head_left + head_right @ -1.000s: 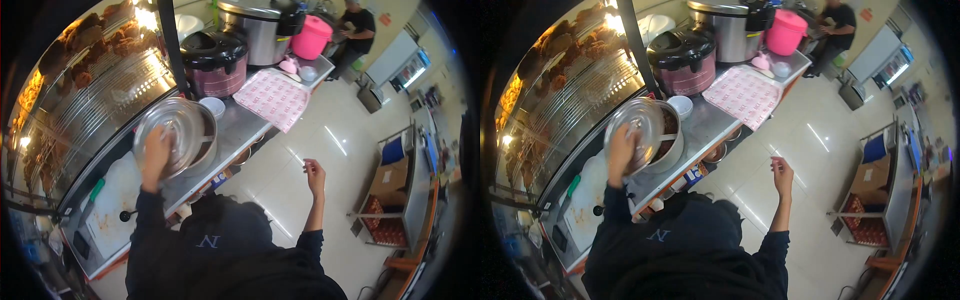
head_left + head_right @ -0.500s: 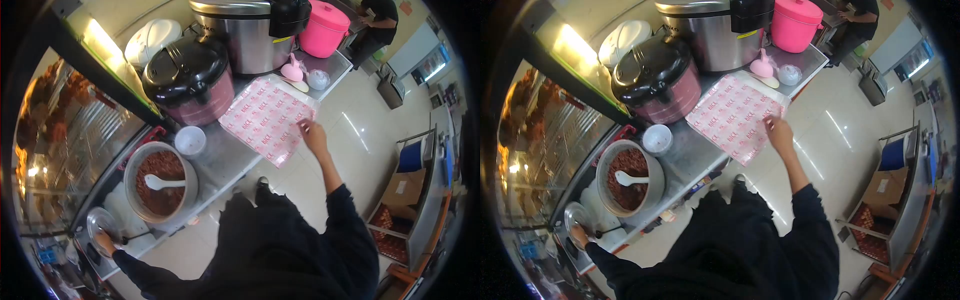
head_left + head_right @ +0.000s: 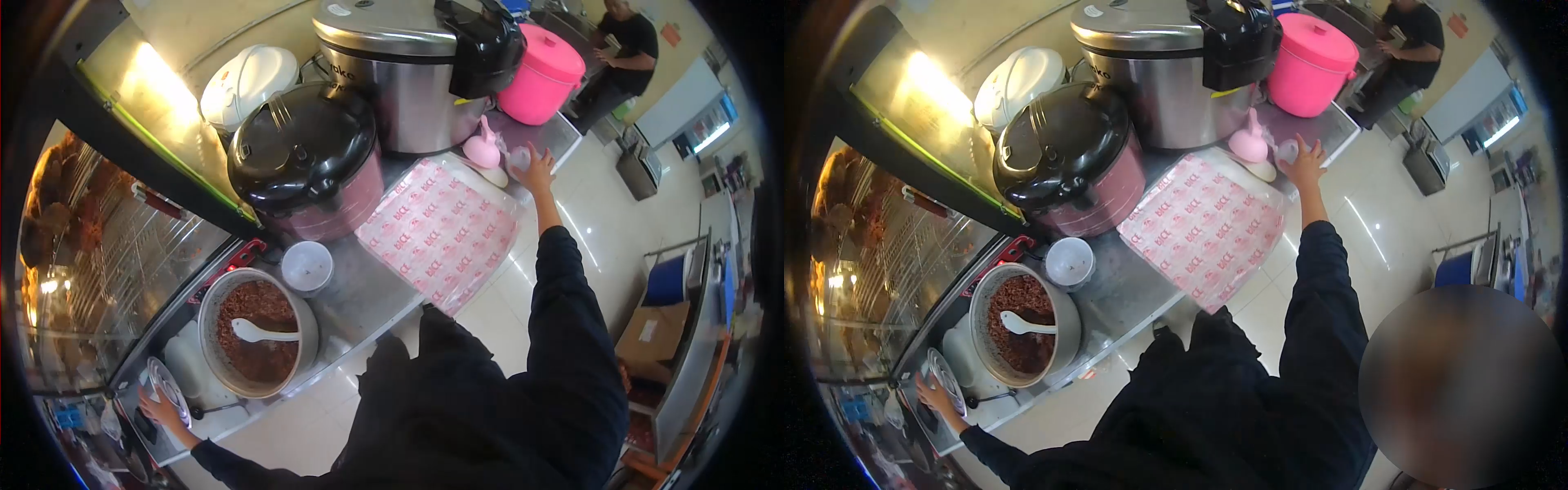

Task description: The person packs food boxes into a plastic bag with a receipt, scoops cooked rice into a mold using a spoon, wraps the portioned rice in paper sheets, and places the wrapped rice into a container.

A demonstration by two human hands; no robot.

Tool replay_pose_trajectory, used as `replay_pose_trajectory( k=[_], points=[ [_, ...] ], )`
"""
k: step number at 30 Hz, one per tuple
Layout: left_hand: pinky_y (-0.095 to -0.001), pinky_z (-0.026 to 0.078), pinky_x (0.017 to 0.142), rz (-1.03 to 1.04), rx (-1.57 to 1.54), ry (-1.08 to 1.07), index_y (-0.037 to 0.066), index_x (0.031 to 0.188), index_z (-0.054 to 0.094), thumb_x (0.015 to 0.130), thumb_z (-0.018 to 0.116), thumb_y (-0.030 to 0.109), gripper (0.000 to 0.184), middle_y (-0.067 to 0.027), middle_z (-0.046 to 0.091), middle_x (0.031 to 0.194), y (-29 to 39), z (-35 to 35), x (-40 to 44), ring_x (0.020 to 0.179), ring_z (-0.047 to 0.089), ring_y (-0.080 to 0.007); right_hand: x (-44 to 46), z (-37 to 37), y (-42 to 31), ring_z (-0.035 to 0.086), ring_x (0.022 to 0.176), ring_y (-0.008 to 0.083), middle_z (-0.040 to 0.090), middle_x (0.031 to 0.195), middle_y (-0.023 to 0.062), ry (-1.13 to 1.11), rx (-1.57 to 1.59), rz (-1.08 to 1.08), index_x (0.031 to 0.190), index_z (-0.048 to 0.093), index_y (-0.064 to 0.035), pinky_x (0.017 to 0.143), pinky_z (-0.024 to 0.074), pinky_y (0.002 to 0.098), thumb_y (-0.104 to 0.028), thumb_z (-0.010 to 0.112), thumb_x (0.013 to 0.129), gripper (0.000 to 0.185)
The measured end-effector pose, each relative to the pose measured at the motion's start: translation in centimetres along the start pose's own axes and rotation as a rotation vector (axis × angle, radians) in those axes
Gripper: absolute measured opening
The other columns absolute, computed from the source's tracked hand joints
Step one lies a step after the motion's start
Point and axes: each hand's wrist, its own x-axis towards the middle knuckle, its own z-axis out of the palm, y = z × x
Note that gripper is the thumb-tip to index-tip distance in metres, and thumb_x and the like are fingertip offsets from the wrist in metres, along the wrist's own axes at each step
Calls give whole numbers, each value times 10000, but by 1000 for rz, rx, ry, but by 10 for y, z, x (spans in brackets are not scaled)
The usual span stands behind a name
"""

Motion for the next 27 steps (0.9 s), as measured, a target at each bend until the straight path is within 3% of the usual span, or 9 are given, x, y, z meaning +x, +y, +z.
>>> replay_pose_trajectory(
  k=[2,3,6,9,11,16,18,22,27],
  points=[
    [-455,276,1017,114,-151,57,158,1295,453,895,536,326,442,-118,463,1313,83,-89,-35,1234,355,-335,21,26,18,301,1251,450,292,1375,243,16,53,-116,1354,331,-317,944,351,576,-493,731,654,825],
    [-424,263,1031,217,-240,82,97,1282,459,913,518,270,412,-123,477,1300,111,-118,-52,1217,388,-310,22,24,15,386,1195,459,391,1315,261,-52,115,-114,1355,362,-191,949,377,506,-543,713,656,858],
    [-356,259,1050,89,-721,-183,16,1239,476,925,484,155,343,-111,526,1233,245,-210,-135,1205,433,-222,27,30,24,458,1159,383,462,1257,250,24,347,-108,1323,392,-88,947,389,458,-522,662,726,786],
    [-368,306,1010,90,-1159,-649,-11,1190,502,880,515,293,435,-140,554,1166,368,-243,-207,1142,480,-242,9,0,29,507,1126,272,556,1153,171,-169,1634,382,1233,469,-5,928,420,391,-441,626,799,635],
    [-378,324,1009,24,-1567,-1020,-21,1261,419,902,472,333,507,-158,503,1240,449,-203,-252,1179,463,-265,-26,-22,23,468,1152,266,485,1244,147,-321,1277,-119,1283,416,-10,955,387,410,-409,599,827,633],
    [-436,345,1014,-1090,-2524,-1826,75,1369,320,936,347,483,595,-116,418,1354,560,-157,-313,1227,426,-273,-147,-49,-61,383,1182,301,453,1249,175,-770,1194,-628,1206,488,0,1022,248,436,-297,533,870,451],
    [-469,339,1012,-1199,-3071,-1800,71,1368,329,925,334,523,634,-123,416,1359,535,-134,-327,1221,436,-280,-154,-102,-118,377,1149,324,468,1208,176,-842,1077,-890,1127,553,-13,1005,231,452,-268,554,849,378],
    [-516,300,1040,-1060,-2571,-1374,55,1359,345,912,284,568,683,-167,390,1373,470,-181,-300,1252,389,-360,-159,-132,-179,459,1011,284,547,1020,112,-681,965,-1072,1019,605,-71,899,335,401,-167,623,783,255],
    [-569,321,1009,-1262,-2761,-700,87,1371,317,782,414,715,867,-268,333,1361,387,-187,-311,1257,323,-457,-187,-168,-266,541,786,257,587,781,71,-771,1083,-1174,873,599,-56,713,429,355,-179,615,814,136]
  ],
)
